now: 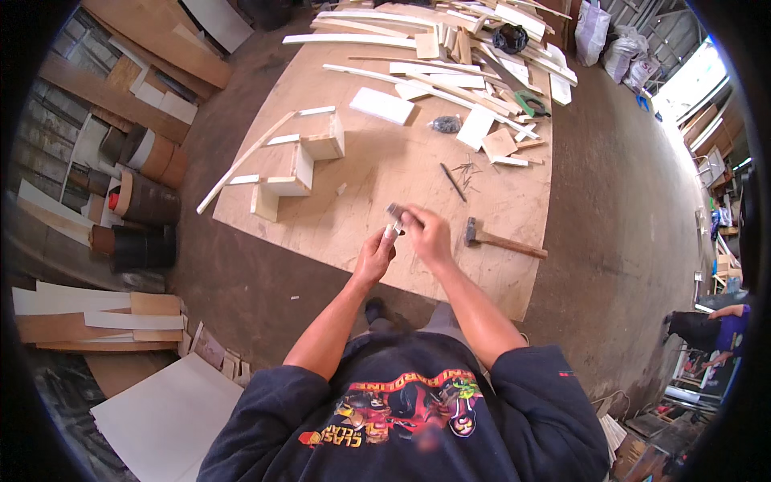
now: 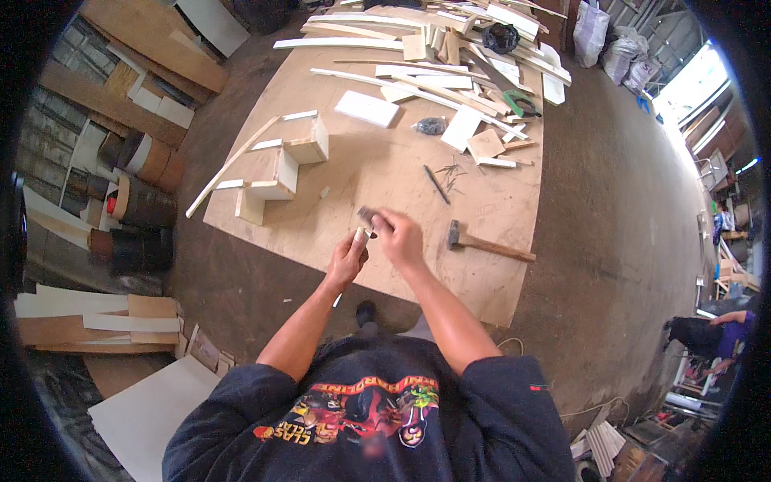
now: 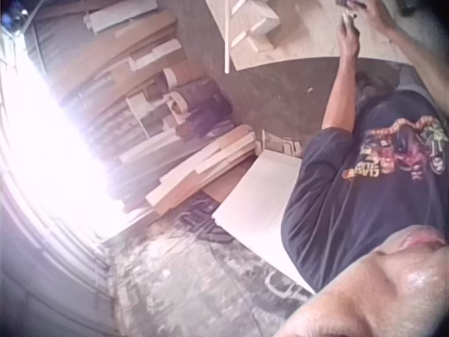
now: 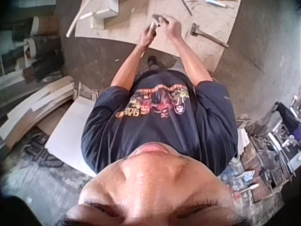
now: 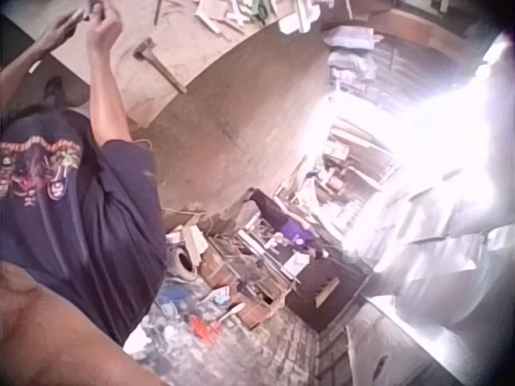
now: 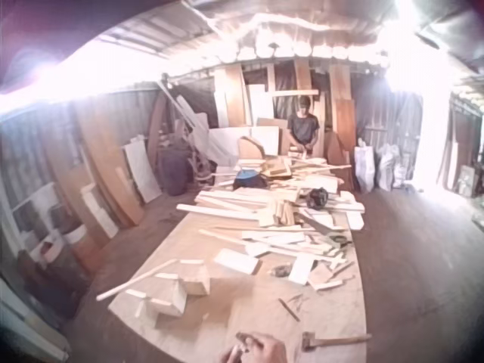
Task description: The person cuts a thin wooden strip with a hand saw, sands the edges with a sanding block, and then hammers small nails into the strip to attach it to a larger wooden structure.
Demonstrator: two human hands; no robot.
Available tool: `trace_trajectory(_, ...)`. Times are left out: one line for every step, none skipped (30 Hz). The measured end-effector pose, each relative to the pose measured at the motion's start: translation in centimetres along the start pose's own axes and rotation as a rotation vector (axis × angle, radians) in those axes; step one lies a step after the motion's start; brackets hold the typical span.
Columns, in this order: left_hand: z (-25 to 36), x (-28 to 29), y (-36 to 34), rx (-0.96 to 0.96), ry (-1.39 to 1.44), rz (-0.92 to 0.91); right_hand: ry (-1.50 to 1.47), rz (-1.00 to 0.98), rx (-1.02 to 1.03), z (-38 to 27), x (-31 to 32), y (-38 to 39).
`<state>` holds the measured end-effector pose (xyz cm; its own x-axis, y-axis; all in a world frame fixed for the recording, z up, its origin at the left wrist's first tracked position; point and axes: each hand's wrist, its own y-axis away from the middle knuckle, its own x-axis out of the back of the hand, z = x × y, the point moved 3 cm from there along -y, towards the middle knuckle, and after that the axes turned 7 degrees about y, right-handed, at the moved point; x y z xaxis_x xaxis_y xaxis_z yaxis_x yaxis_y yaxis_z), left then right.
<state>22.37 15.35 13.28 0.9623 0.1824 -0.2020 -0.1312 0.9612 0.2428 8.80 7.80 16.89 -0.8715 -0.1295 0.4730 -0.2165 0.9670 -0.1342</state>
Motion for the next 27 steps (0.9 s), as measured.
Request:
trace_trajectory(0.0,1.4,0.5,0.003,0.048,-0.038,0.102,0.000,-0.062,-0.7,-0.3,-0.9)
trace_trajectory(-0.2,2.3,0.9,-0.002,0.052,-0.052,0.032,0.024,-0.043,-1.1,-0.8,-1.0)
trace_trajectory(-0.6,2.9,1.1,-0.007,0.055,-0.067,-0.038,0.047,-0.024,-1.6,-1.4,-1.0)
trace_trajectory(-0.7,3.7,1.4,-0.013,0.057,-0.077,-0.111,0.068,-0.002,-2.1,-2.0,-0.9)
trace_trajectory(-0.6,4.5,1.3,-0.042,0.087,-0.090,-0.074,0.047,0.001,-2.4,-2.9,-0.3)
trace_trajectory(-0.8,5.1,1.6,-0.028,0.093,-0.077,-0.037,0.027,0.005,-2.5,-3.8,0.7)
trace_trajectory(-0.9,5.3,2.1,-0.012,0.103,-0.070,0.006,0.012,0.007,-2.8,-4.3,1.7)
trace_trajectory(-1.0,5.6,2.3,0.004,0.113,-0.063,0.050,-0.004,0.008,-2.9,-4.6,2.2)
trace_trajectory(-0.7,6.0,2.4,-0.036,0.110,-0.107,0.167,0.036,-0.027,-2.7,-4.5,1.1)
trace_trajectory(-0.6,6.6,2.8,-0.030,0.129,-0.093,0.086,0.069,0.005,-3.6,-4.8,1.3)
trace_trajectory(-0.5,7.0,3.1,-0.023,0.149,-0.079,0.004,0.101,0.036,-4.4,-5.1,1.5)
trace_trajectory(-0.5,7.4,3.4,-0.016,0.168,-0.063,-0.079,0.132,0.068,-5.3,-5.2,1.7)
trace_trajectory(-0.4,7.7,3.4,-0.011,0.179,-0.058,-0.016,0.060,0.106,-6.7,-5.4,2.3)
trace_trajectory(-0.4,8.1,3.2,-0.007,0.191,-0.051,-0.019,0.081,0.111,-6.3,-6.0,2.8)
trace_trajectory(-0.4,8.3,3.2,-0.004,0.202,-0.041,-0.023,0.101,0.116,-5.1,-6.7,3.2)
trace_trajectory(-0.5,7.6,2.9,-0.006,0.211,-0.066,-0.023,0.125,0.126,-4.1,-6.8,2.9)
trace_trajectory(-0.1,7.4,3.2,-0.022,0.188,-0.085,0.132,0.196,0.124,-3.8,-6.2,2.1)
trace_trajectory(0.4,7.3,3.5,-0.036,0.163,-0.104,0.066,0.187,0.136,-3.6,-6.1,1.9)
trace_trajectory(0.6,7.6,3.5,-0.063,0.142,-0.093,-0.005,0.178,0.144,-4.5,-6.0,1.8)
trace_trajectory(0.6,7.9,3.4,-0.061,0.182,-0.095,-0.069,0.166,0.149,-6.0,-5.6,2.1)
trace_trajectory(0.7,8.2,3.1,-0.058,0.221,-0.099,-0.080,0.092,0.159,-7.8,-5.6,2.7)
trace_trajectory(0.9,7.7,2.7,-0.054,0.267,-0.125,-0.044,0.079,0.157,-7.7,-5.7,2.7)
trace_trajectory(1.2,7.1,2.9,-0.053,0.214,-0.099,-0.007,0.068,0.154,-7.3,-5.9,2.4)
trace_trajectory(1.0,7.3,2.8,-0.053,0.221,-0.100,0.031,0.060,0.148,-6.6,-6.1,2.0)
trace_trajectory(0.7,7.3,3.0,-0.045,0.237,-0.110,0.106,0.147,0.129,-5.5,-5.7,1.0)
trace_trajectory(0.7,7.8,2.7,-0.045,0.246,-0.118,0.029,0.148,0.146,-5.7,-5.7,1.1)
trace_trajectory(0.3,8.0,2.8,0.015,0.243,-0.096,-0.046,0.151,0.162,-6.0,-6.0,1.2)
